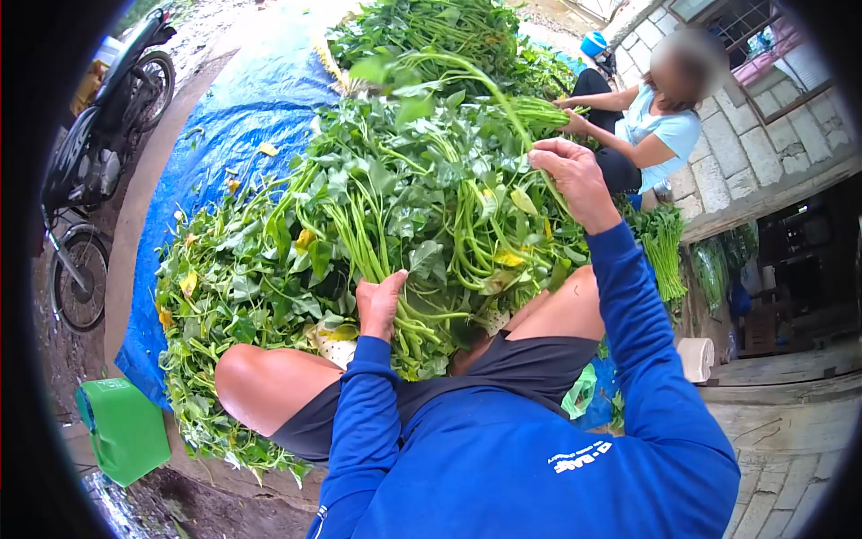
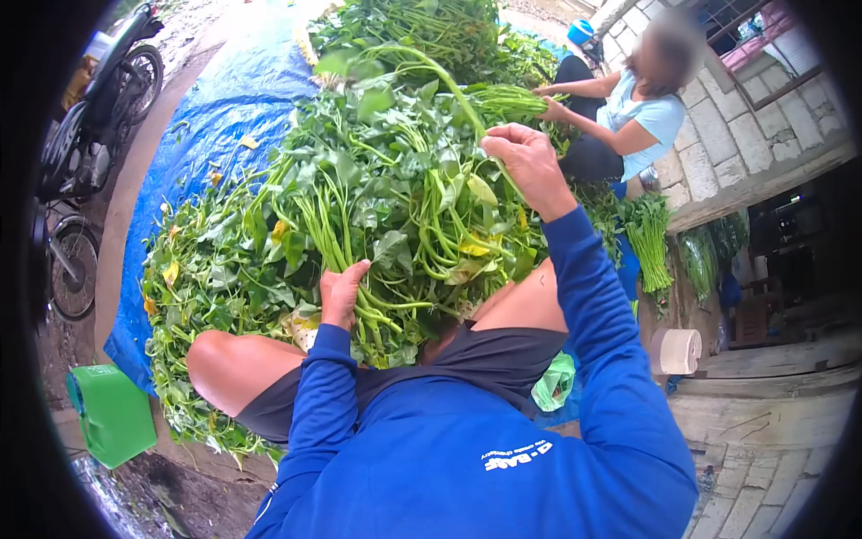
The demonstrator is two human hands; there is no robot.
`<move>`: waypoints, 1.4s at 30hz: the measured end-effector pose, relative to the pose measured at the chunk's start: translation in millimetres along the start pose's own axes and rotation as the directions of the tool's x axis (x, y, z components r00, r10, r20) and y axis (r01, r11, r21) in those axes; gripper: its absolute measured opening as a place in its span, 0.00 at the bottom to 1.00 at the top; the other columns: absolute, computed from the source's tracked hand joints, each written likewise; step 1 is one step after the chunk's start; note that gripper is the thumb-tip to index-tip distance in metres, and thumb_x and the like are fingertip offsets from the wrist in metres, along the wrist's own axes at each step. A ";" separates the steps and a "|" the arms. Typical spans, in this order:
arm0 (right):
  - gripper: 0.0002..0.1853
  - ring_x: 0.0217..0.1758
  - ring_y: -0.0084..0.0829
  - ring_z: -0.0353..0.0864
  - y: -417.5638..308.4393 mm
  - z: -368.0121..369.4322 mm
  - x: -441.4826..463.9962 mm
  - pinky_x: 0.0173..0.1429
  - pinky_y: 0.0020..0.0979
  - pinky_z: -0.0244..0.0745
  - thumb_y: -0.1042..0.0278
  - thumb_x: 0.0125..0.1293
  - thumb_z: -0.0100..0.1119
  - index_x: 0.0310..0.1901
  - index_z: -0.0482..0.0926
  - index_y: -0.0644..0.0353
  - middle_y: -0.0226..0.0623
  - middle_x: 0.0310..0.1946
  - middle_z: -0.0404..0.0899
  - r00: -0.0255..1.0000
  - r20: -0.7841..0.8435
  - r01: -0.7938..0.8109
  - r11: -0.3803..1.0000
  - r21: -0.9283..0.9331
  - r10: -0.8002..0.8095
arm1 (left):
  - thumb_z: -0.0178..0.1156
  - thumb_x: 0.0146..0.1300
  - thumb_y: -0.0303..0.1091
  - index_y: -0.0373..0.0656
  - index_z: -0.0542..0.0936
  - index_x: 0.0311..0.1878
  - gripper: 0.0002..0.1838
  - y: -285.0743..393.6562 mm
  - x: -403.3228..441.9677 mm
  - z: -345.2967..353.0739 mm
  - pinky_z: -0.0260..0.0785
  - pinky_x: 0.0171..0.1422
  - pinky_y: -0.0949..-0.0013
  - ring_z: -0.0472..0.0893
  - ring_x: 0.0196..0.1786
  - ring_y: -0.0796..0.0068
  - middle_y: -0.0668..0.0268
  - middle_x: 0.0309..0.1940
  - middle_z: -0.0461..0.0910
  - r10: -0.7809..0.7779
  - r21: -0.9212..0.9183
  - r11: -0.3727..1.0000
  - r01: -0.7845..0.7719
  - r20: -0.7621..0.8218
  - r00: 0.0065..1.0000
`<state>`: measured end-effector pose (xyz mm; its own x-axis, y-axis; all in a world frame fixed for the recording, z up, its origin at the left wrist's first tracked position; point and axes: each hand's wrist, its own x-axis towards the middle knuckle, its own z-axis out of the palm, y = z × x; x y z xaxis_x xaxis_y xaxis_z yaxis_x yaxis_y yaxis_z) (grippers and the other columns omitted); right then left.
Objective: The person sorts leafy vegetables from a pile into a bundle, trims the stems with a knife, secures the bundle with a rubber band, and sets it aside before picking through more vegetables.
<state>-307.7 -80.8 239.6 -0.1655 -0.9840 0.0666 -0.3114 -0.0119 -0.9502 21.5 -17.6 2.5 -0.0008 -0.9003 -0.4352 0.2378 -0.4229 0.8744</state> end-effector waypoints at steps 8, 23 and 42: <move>0.12 0.41 0.19 0.88 23.0 31.8 7.9 0.49 0.26 0.84 0.71 0.71 0.76 0.53 0.91 0.64 0.31 0.41 0.92 0.981 -0.158 0.113 0.994 0.003 -0.111 | 0.79 0.70 0.36 0.37 0.88 0.51 0.14 -3.1 3.9 5.2 0.76 0.41 0.67 0.82 0.35 0.78 0.68 0.38 0.88 0.064 -0.009 0.998 -0.064 -0.001 0.998; 0.18 0.45 0.51 0.90 41.7 116.5 -56.3 0.49 0.46 0.87 0.67 0.71 0.71 0.60 0.90 0.58 0.49 0.42 0.90 0.895 -0.076 0.257 0.647 -0.718 -0.440 | 0.80 0.69 0.43 0.35 0.90 0.48 0.19 3.1 -5.3 8.5 0.77 0.49 0.67 0.80 0.37 0.78 0.68 0.39 0.89 0.081 -0.008 0.997 -0.081 -0.022 0.996; 0.19 0.60 0.39 0.92 169.1 213.3 -175.0 0.66 0.37 0.83 0.64 0.74 0.68 0.61 0.91 0.64 0.53 0.57 0.92 0.918 0.333 -0.229 0.973 0.004 0.215 | 0.83 0.62 0.36 0.38 0.89 0.46 0.16 -48.2 1.4 2.6 0.76 0.43 0.66 0.83 0.37 0.74 0.68 0.38 0.88 -0.232 -0.269 0.940 0.209 -0.057 0.971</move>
<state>-131.8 51.4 2.3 0.0929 -0.9652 -0.2443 -0.2615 0.2131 -0.9414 7.5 1.2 -39.7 -0.0009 -0.7706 -0.6374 0.4849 -0.5577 0.6736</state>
